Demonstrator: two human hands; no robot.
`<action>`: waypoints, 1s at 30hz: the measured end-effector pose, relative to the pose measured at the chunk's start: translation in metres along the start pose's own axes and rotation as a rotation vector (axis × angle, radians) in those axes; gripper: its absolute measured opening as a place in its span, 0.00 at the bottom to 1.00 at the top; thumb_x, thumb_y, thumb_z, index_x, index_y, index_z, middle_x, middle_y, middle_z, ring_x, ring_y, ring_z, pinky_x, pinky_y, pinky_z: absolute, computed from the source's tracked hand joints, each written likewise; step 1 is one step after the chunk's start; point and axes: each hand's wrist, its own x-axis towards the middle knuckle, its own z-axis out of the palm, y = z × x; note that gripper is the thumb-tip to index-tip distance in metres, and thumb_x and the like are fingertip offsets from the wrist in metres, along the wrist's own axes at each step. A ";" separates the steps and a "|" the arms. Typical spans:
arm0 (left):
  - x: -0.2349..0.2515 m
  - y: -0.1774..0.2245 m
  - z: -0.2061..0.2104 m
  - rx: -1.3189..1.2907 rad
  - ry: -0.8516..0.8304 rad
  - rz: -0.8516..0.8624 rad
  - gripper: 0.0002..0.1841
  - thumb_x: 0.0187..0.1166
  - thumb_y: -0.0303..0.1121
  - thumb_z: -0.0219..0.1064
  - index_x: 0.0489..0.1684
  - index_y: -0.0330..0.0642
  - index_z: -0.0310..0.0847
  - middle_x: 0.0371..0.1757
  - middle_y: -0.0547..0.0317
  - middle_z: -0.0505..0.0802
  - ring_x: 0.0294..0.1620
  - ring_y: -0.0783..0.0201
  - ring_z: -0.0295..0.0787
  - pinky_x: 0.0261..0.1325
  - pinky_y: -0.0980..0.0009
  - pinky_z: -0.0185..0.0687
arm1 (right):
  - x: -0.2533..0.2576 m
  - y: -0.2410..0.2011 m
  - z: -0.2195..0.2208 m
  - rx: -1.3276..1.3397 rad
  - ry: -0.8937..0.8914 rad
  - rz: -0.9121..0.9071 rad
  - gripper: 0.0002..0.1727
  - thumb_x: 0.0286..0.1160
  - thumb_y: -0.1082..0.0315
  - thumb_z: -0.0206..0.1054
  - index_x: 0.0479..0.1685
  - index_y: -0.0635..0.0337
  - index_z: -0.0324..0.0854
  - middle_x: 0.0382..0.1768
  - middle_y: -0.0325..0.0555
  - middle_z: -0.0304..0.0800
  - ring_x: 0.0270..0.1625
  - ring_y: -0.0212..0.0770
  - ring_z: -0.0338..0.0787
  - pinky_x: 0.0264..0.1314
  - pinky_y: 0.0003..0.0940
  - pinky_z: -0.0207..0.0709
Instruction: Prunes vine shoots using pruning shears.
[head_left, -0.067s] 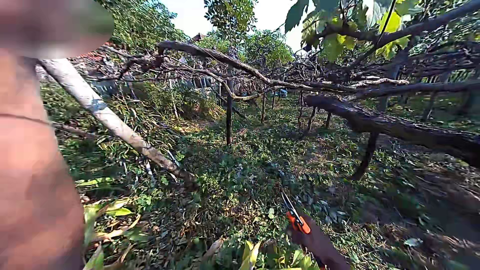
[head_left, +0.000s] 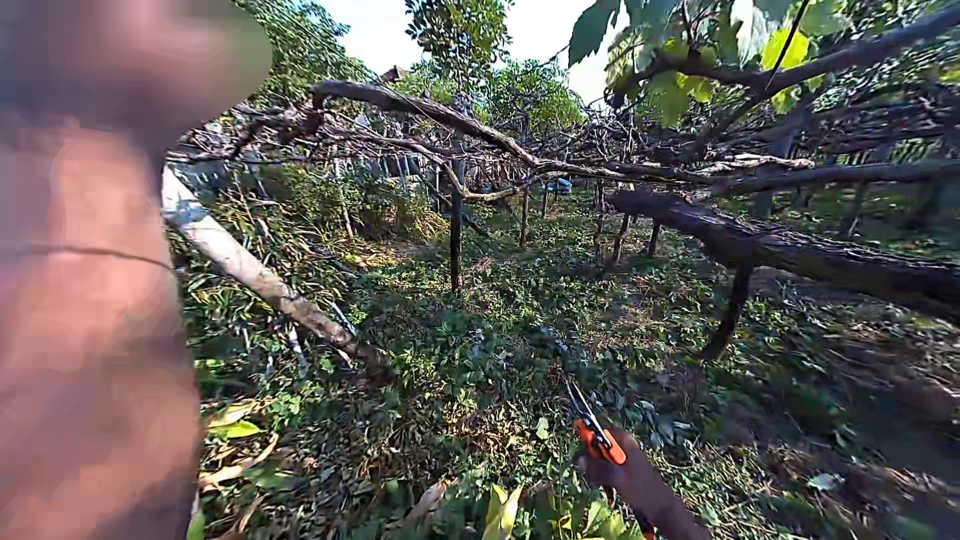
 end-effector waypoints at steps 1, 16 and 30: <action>-0.008 0.039 0.010 -0.082 -0.012 0.106 0.18 0.84 0.32 0.50 0.61 0.39 0.84 0.54 0.35 0.91 0.55 0.36 0.89 0.55 0.32 0.76 | 0.000 -0.004 0.002 0.010 0.003 -0.013 0.27 0.60 0.66 0.75 0.63 0.66 0.79 0.40 0.45 0.95 0.38 0.39 0.93 0.45 0.39 0.90; 0.107 0.329 0.086 -0.265 -0.159 0.264 0.26 0.76 0.42 0.71 0.70 0.37 0.82 0.73 0.37 0.85 0.77 0.39 0.78 0.76 0.40 0.70 | -0.014 0.018 -0.023 0.080 0.096 -0.105 0.27 0.59 0.65 0.76 0.61 0.68 0.79 0.41 0.44 0.96 0.39 0.38 0.94 0.46 0.38 0.89; 0.068 0.275 0.152 -1.860 -0.322 0.080 0.07 0.87 0.27 0.60 0.40 0.45 0.82 0.27 0.69 0.84 0.22 0.79 0.74 0.24 0.84 0.72 | -0.074 -0.182 -0.191 -0.155 0.737 -0.518 0.19 0.74 0.73 0.67 0.63 0.66 0.78 0.47 0.36 0.88 0.49 0.20 0.87 0.57 0.18 0.81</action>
